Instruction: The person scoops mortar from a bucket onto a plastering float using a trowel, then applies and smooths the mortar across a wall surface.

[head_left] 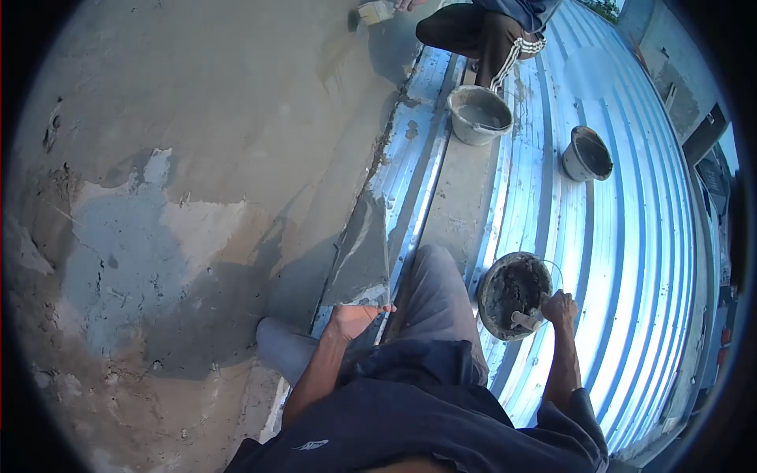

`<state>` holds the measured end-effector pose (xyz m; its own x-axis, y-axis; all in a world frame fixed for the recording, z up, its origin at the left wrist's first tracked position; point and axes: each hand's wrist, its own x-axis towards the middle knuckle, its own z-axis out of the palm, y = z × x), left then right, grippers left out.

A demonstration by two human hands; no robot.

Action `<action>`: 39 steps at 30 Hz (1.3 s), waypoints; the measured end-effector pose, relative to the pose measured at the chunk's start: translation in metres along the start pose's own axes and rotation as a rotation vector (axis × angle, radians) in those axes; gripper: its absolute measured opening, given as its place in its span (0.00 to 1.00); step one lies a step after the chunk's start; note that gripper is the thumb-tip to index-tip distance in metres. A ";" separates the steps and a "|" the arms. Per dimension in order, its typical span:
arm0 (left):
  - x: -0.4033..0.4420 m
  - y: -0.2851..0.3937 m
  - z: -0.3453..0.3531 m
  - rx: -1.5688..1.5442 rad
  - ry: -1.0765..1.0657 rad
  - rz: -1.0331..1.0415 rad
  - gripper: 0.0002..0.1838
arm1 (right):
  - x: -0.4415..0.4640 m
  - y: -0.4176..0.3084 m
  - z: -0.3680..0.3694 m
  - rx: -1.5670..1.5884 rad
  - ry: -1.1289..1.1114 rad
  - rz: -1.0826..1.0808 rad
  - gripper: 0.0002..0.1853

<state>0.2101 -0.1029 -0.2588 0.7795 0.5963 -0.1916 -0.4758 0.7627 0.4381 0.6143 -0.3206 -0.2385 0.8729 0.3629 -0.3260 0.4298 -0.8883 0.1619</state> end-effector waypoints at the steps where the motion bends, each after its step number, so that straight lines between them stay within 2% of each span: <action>1: -0.002 -0.003 -0.004 0.021 -0.021 0.000 0.27 | -0.008 -0.001 -0.012 0.019 -0.090 -0.020 0.32; 2: -0.003 0.001 0.004 0.081 -0.054 -0.007 0.26 | -0.007 0.003 -0.004 0.007 -0.045 -0.055 0.32; 3: -0.006 -0.005 -0.003 0.062 -0.090 0.023 0.25 | -0.006 0.002 -0.005 0.000 -0.094 -0.054 0.33; 7: -0.016 -0.014 -0.014 0.029 -0.005 0.022 0.23 | 0.007 0.002 0.013 0.000 -0.141 -0.090 0.36; 9: -0.020 -0.015 -0.015 0.032 0.085 0.009 0.22 | 0.008 -0.008 0.012 -0.063 -0.381 -0.092 0.36; 10: -0.021 -0.015 -0.012 0.022 0.086 0.009 0.22 | 0.001 -0.018 0.007 -0.073 -0.381 -0.088 0.36; 12: -0.020 -0.015 -0.009 0.035 0.151 0.014 0.22 | -0.012 -0.035 -0.005 -0.011 -0.598 -0.027 0.35; 13: -0.018 -0.018 -0.016 0.026 0.148 0.014 0.22 | -0.005 -0.030 0.012 -0.018 -0.593 -0.022 0.35; 15: -0.012 -0.023 -0.034 0.011 0.131 -0.005 0.24 | 0.014 -0.018 0.061 -0.165 -0.378 -0.410 0.33; 18: -0.011 -0.020 -0.033 -0.002 0.156 -0.024 0.26 | -0.003 -0.028 0.024 -0.226 -0.308 -0.306 0.29; 20: -0.014 -0.028 -0.058 0.031 0.197 0.009 0.26 | -0.021 -0.019 -0.004 -0.264 -0.316 -0.339 0.25; 21: -0.015 -0.033 -0.071 0.071 0.225 0.043 0.26 | -0.030 -0.011 -0.014 -0.294 -0.233 -0.394 0.22; 22: -0.016 -0.031 -0.065 0.070 0.229 0.034 0.26 | -0.036 -0.003 -0.017 -0.321 -0.148 -0.446 0.20; 23: -0.014 -0.026 -0.053 0.059 0.206 0.008 0.27 | -0.038 0.004 -0.015 -0.320 -0.152 -0.440 0.20; 26: -0.008 -0.024 -0.047 0.048 0.176 -0.017 0.27 | -0.032 0.017 0.010 -0.071 -0.057 -0.527 0.18; 31: -0.008 -0.030 -0.068 0.092 0.151 0.035 0.27 | -0.019 -0.008 0.090 0.137 -0.082 -0.436 0.18; 33: -0.008 -0.042 -0.102 0.524 0.172 0.141 0.27 | -0.027 -0.014 0.110 0.182 -0.079 -0.452 0.20; 34: -0.010 -0.044 -0.107 0.528 0.170 0.146 0.27 | -0.035 -0.019 0.108 0.285 -0.119 -0.495 0.21; 36: -0.009 -0.039 -0.087 0.038 0.309 0.066 0.27 | -0.038 -0.029 0.090 0.392 -0.149 -0.544 0.24; 38: -0.008 -0.037 -0.069 0.040 0.339 0.068 0.28 | -0.041 -0.032 0.070 0.762 -0.485 -0.232 0.26; 39: -0.006 -0.036 -0.066 0.042 0.367 0.067 0.29 | -0.046 -0.031 0.060 0.909 -0.561 -0.230 0.22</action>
<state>0.1959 -0.1180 -0.3312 0.5457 0.7001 -0.4605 -0.4977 0.7129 0.4941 0.5468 -0.3267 -0.2848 0.4650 0.5714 -0.6762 0.0364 -0.7755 -0.6303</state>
